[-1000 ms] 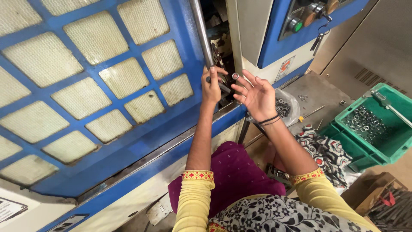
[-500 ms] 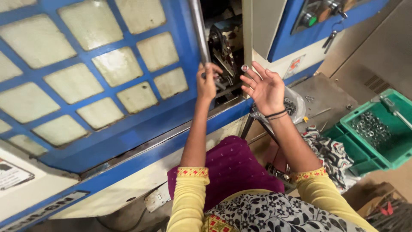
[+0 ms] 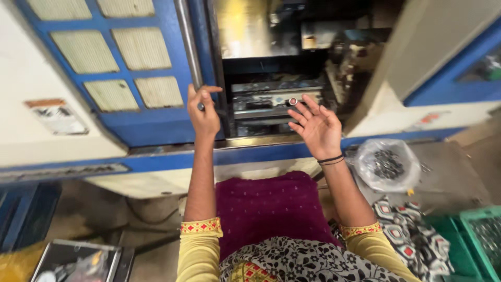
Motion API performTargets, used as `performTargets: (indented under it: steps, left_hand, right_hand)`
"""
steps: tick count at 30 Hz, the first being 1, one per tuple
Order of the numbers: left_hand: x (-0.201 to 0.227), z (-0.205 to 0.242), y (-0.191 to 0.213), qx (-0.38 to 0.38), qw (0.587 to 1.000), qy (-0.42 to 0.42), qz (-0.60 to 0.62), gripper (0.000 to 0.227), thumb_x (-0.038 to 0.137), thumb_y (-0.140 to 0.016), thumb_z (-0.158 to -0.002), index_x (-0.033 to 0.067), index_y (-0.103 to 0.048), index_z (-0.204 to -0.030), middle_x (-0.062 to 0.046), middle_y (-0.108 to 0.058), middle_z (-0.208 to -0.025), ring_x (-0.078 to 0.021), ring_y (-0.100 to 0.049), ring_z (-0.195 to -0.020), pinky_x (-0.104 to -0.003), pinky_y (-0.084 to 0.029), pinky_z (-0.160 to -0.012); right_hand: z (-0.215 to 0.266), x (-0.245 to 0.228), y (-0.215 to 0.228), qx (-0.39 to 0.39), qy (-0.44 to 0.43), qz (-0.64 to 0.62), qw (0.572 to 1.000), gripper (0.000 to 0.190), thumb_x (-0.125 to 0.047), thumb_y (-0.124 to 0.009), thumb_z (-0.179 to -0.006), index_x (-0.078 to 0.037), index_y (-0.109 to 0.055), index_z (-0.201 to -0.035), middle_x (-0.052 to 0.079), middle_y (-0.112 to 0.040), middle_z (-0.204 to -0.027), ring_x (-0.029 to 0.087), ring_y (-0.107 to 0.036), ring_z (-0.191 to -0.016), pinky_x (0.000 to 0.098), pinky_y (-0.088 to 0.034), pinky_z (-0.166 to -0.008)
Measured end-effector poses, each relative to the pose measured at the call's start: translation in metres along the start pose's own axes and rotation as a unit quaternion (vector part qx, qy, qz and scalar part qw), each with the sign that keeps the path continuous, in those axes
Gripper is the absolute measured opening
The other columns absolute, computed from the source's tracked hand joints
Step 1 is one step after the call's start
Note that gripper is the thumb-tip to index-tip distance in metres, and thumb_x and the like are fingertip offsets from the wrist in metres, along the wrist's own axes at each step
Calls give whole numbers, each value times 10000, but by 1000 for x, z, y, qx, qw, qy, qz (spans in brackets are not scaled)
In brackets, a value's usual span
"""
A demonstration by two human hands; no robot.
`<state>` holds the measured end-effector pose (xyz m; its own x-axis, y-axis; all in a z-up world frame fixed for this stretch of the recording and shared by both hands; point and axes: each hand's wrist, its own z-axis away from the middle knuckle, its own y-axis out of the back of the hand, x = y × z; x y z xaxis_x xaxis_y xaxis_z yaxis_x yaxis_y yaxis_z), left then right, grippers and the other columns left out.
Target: The person operates a grinding machine to finish small metal rings. She opens the machine door, places a ring into the grinding wheel, and closes the door. She then uses a metal rod to manually deburr the ring on a cloth before repeating the process with another ring.
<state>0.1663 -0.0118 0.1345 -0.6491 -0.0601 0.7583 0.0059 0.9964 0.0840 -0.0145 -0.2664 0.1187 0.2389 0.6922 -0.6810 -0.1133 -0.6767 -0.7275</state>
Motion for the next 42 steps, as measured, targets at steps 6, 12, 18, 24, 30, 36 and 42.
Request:
performTargets:
  steps: [6,12,18,24,30,36,42]
  left_hand:
    - [-18,-24,71,79,991,-68,-90,554,411,-389,-1133,31,-756,-967,-119,-568,-926,-266,-555,-788,-388,-417,-723]
    - [-43,-39,117,132,972,-87,-172,510,417,-419,-1117,46,-734,-961,-160,-590,-1014,-345,-634,-834,-412,-480,-740]
    - [-56,-49,147,160,950,-100,-250,465,434,-434,-1103,82,-705,-967,-154,-570,-1023,-353,-652,-778,-446,-495,-673]
    - [-64,-55,168,163,941,-101,-280,446,431,-453,-1099,84,-692,-954,-150,-537,-984,-330,-621,-718,-438,-483,-647]
    - [-78,-60,186,169,932,-98,-306,454,457,-455,-1092,98,-690,-944,-154,-536,-990,-320,-614,-691,-439,-475,-622]
    - [-88,-64,200,174,925,-97,-323,485,494,-440,-1097,103,-676,-935,-149,-541,-993,-320,-613,-689,-440,-472,-612]
    - [-92,-62,201,178,918,-99,-339,484,503,-435,-1095,115,-678,-941,-142,-534,-987,-332,-608,-705,-449,-465,-627]
  right_hand:
    - [-48,46,-12,-31,-66,-4,997,569,-400,-521,-989,-50,-561,-1435,140,-613,-1406,313,-590,-1301,474,-494,-1077]
    - [-119,113,-16,-38,-131,17,991,493,-390,-549,-999,-51,-621,-1350,122,-653,-1311,297,-613,-1229,464,-518,-1036]
    - [-211,188,2,-1,-152,131,980,483,-416,-597,-952,-81,-661,-1293,91,-649,-1225,257,-622,-1140,428,-539,-962]
    - [-303,235,14,15,-134,266,955,669,-643,-520,-923,-122,-669,-1315,112,-570,-1387,251,-540,-1199,405,-511,-952]
    - [-376,255,4,-16,-103,317,943,924,-830,-305,-864,-128,-694,-1320,143,-526,-1476,297,-492,-1263,459,-452,-992]
    - [-419,256,20,9,-104,324,940,981,-873,-254,-834,-129,-732,-1257,132,-591,-1344,296,-526,-1218,462,-464,-970]
    - [-424,228,48,25,-111,394,912,988,-895,-233,-830,-145,-750,-1211,31,-539,-1077,219,-464,-1042,433,-433,-923]
